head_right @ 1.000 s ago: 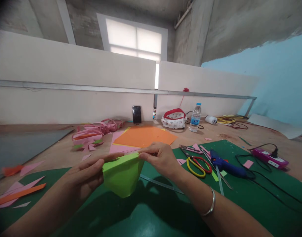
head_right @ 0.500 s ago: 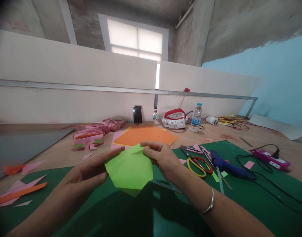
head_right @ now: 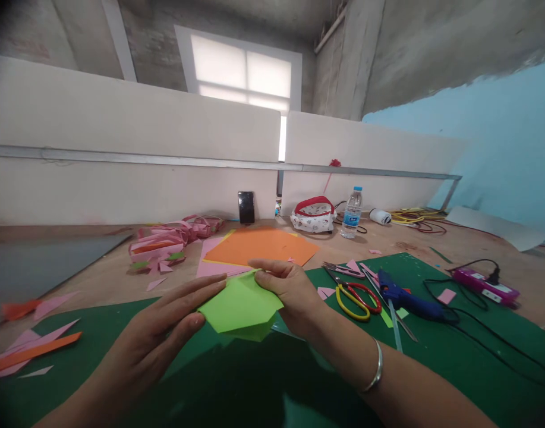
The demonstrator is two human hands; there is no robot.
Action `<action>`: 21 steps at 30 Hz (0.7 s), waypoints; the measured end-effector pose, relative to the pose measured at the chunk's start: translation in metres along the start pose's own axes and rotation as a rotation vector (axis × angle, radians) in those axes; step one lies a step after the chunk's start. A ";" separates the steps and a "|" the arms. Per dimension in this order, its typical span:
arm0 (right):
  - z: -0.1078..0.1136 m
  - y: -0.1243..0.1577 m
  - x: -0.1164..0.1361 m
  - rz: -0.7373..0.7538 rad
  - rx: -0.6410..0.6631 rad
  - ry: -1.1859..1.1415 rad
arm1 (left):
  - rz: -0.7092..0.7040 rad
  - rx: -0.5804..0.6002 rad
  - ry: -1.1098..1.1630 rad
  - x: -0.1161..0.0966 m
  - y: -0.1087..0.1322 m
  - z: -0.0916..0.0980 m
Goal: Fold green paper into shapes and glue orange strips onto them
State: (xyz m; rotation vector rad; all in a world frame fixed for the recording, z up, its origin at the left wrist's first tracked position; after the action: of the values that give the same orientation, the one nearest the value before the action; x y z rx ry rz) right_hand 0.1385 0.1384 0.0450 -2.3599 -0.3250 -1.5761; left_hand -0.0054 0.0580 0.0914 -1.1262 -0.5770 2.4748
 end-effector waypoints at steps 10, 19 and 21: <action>-0.011 0.007 -0.003 -0.047 0.119 0.221 | -0.069 -0.176 -0.099 -0.007 0.006 0.022; -0.033 0.012 0.037 0.327 0.337 0.843 | 0.643 -0.036 0.486 0.041 0.008 -0.001; -0.034 0.012 0.021 0.243 0.331 0.695 | 0.736 0.003 0.624 0.043 0.012 -0.012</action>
State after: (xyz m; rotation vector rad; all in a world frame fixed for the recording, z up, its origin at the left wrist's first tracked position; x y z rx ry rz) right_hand 0.1213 0.1161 0.0756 -1.4345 -0.1203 -1.9131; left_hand -0.0247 0.0708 0.0507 -2.2917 0.0520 2.3994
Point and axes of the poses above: each hand's wrist, its own y-axis away from the middle knuckle, its own z-axis out of the back of the hand, x = y × z, the point moved 10 cm from there along -y, towards the middle knuckle, and after that the axes turned 6 degrees about z, right-handed, at the moved point
